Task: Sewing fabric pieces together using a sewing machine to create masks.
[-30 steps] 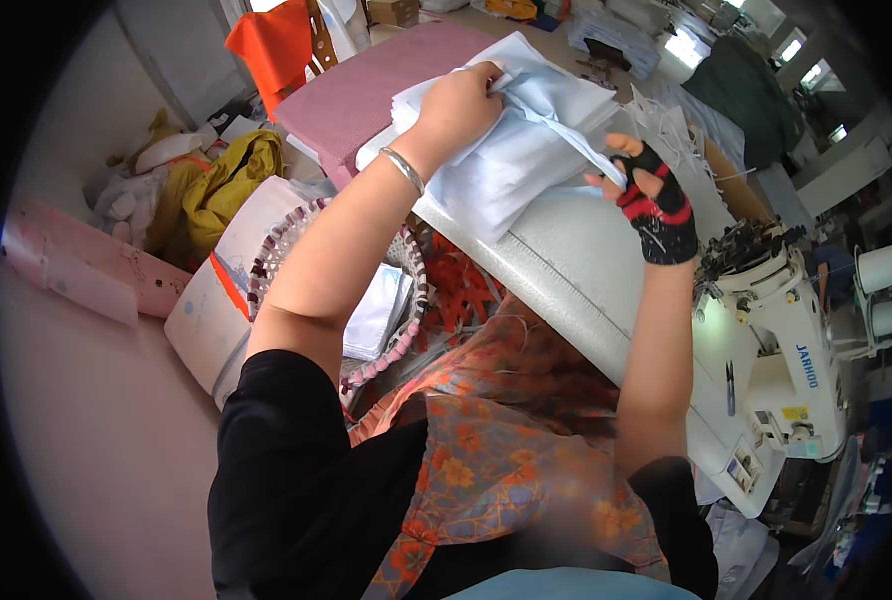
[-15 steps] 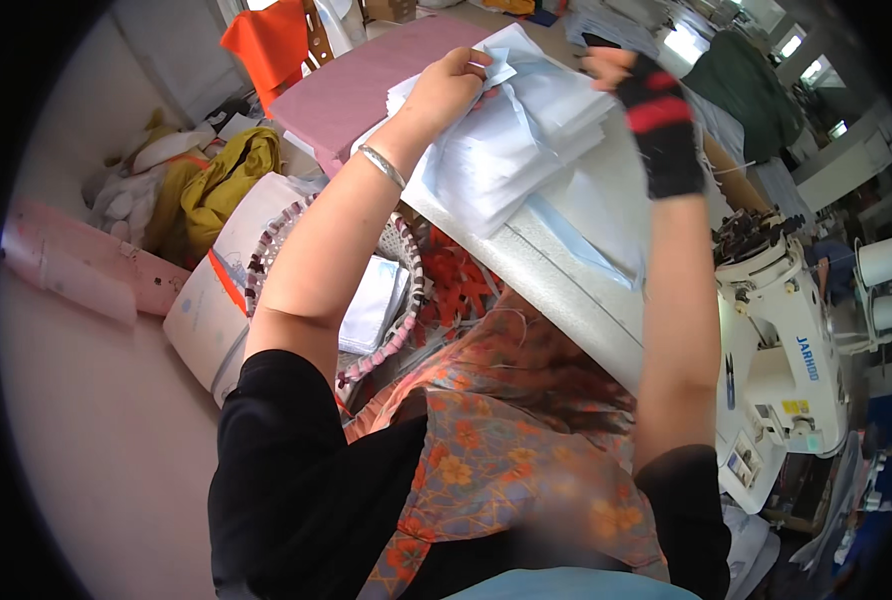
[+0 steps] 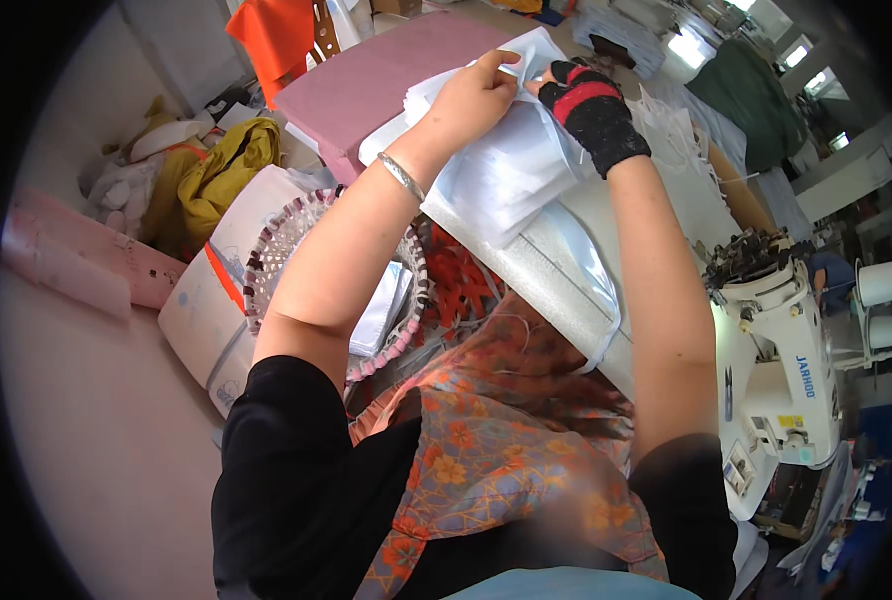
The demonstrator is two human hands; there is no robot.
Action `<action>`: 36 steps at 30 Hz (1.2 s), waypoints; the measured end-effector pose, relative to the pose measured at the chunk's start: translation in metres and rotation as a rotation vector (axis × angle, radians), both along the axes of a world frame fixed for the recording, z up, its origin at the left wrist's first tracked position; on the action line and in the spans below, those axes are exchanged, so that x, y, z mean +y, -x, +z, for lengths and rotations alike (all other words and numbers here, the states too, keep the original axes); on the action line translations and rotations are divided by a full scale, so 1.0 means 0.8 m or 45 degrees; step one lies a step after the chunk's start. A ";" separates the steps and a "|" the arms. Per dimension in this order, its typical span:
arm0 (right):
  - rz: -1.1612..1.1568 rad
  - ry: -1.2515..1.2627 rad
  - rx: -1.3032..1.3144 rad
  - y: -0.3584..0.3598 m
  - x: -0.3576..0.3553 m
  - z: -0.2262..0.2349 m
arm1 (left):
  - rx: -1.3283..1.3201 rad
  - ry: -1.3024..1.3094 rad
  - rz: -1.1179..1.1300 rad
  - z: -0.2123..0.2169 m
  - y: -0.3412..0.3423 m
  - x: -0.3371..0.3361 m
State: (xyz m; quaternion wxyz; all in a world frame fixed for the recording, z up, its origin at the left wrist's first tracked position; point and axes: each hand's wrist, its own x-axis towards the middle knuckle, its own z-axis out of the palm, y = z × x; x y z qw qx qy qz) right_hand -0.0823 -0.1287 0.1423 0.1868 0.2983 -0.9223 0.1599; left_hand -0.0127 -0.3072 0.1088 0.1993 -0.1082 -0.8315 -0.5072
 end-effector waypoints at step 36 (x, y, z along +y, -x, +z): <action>-0.528 -0.142 0.414 0.214 0.133 -0.042 | -0.008 0.053 0.026 0.003 -0.018 0.015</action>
